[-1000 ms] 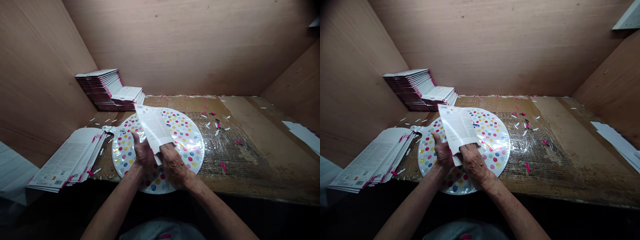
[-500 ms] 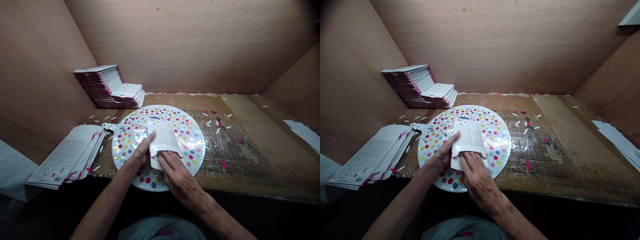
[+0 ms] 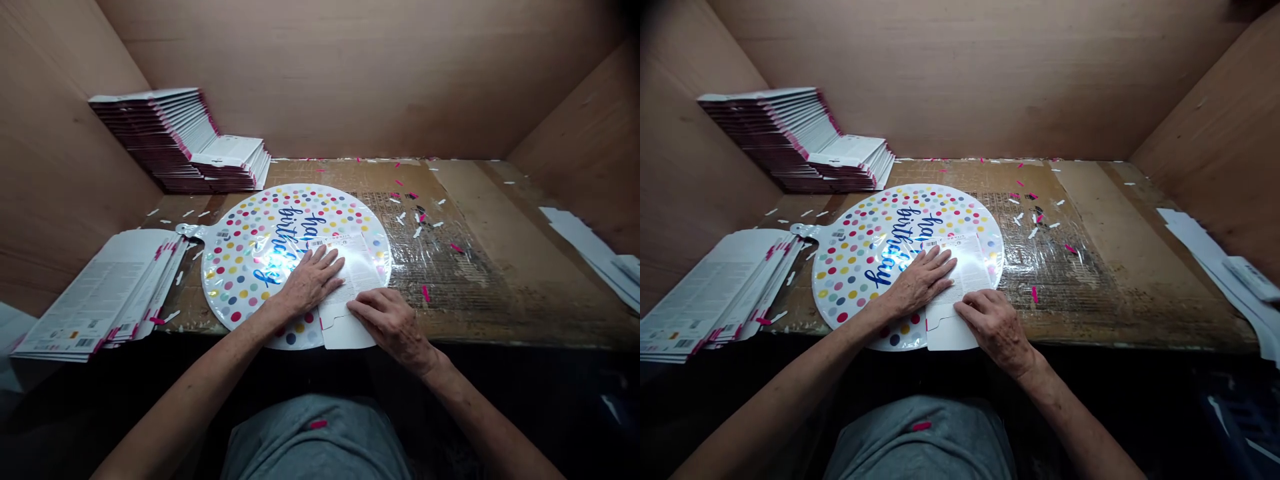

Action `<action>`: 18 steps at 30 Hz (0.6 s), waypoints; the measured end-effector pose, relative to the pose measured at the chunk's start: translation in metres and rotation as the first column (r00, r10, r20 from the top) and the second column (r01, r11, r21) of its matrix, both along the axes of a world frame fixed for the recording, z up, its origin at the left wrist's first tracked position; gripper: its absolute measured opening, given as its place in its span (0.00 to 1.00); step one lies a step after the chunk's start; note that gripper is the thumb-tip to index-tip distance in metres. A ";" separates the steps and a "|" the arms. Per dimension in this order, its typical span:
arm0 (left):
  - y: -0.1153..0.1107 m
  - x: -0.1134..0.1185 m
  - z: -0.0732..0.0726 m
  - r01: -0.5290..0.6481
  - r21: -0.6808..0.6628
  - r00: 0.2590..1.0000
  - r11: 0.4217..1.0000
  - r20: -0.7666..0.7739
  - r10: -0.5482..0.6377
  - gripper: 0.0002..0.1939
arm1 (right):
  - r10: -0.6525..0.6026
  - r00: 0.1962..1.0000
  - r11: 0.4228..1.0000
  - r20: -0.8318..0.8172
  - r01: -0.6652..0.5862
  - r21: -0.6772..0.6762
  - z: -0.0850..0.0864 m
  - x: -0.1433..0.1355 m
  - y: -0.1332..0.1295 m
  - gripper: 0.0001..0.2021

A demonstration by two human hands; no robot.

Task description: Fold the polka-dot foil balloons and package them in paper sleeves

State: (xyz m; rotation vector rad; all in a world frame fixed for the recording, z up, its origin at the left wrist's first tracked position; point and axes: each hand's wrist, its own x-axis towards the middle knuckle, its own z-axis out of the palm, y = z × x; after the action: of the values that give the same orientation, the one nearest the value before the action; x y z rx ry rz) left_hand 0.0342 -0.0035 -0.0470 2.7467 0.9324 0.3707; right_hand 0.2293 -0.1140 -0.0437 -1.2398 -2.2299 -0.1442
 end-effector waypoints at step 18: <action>0.020 0.003 -0.002 0.090 -0.209 0.985 0.974 0.163 -0.056 0.22 | 0.062 0.945 0.995 0.322 -0.034 -0.093 0.009 -0.009 -0.004 0.12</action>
State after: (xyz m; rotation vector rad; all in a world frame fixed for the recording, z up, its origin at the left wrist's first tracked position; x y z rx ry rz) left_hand 0.0375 0.0162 -0.0490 2.5068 0.7795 0.4366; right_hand 0.2205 -0.1177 -0.0347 -1.2818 -2.5712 -0.2511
